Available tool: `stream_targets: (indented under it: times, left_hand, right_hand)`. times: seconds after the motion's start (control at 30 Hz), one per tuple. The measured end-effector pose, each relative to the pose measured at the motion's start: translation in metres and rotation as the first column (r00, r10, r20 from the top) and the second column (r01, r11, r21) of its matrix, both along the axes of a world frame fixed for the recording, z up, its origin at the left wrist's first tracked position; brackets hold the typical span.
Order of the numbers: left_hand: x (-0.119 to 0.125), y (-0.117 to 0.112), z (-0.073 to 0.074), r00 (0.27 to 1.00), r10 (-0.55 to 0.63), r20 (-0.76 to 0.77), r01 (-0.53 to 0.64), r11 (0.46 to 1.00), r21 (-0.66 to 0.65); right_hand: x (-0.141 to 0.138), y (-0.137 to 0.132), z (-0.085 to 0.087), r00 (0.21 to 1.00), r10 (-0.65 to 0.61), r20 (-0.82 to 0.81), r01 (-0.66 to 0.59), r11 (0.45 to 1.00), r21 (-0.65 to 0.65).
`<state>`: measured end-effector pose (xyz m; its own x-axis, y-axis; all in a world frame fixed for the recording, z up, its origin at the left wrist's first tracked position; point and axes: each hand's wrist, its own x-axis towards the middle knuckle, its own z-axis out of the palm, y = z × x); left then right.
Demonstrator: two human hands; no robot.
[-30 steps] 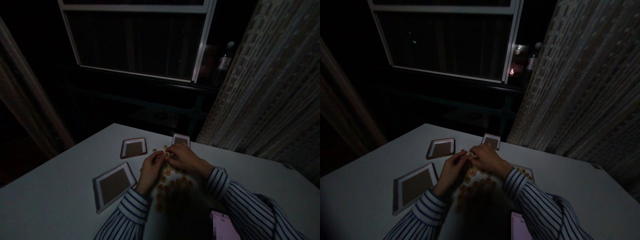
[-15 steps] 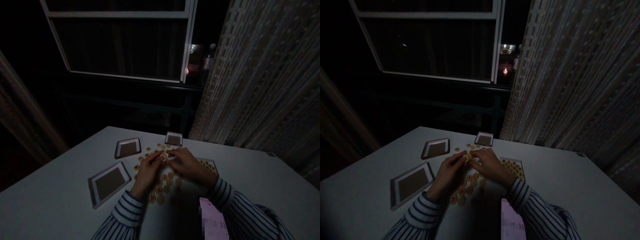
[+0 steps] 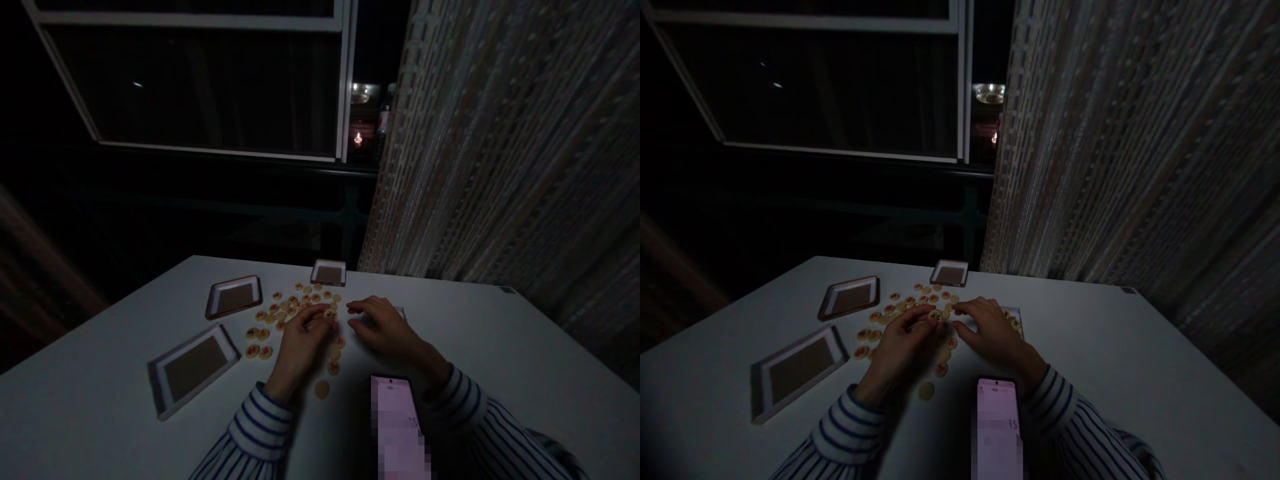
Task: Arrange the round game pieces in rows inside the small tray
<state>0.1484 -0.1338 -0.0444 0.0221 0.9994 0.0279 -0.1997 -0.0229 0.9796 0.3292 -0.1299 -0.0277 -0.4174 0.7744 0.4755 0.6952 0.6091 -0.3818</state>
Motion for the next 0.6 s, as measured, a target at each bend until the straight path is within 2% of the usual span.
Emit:
stream_targets:
  times: [0.17, 0.37, 0.6]
  left_hand:
    - [0.017, -0.002, 0.003, 0.996, -0.043, -0.073, 0.042, 0.999, -0.005]
    - [0.039, 0.002, -0.004, 0.999, -0.044, 0.016, 0.043, 0.999, 0.02]
    - [0.057, 0.008, -0.009, 0.994, -0.08, 0.077, 0.083, 0.996, -0.033]
  right_hand:
    - [0.018, -0.005, -0.005, 0.998, -0.052, -0.022, 0.052, 0.999, 0.004]
    - [0.031, -0.007, -0.005, 0.995, -0.084, -0.051, 0.085, 0.996, 0.013]
    - [0.039, -0.006, -0.002, 0.997, -0.079, -0.021, 0.079, 0.997, 0.012]
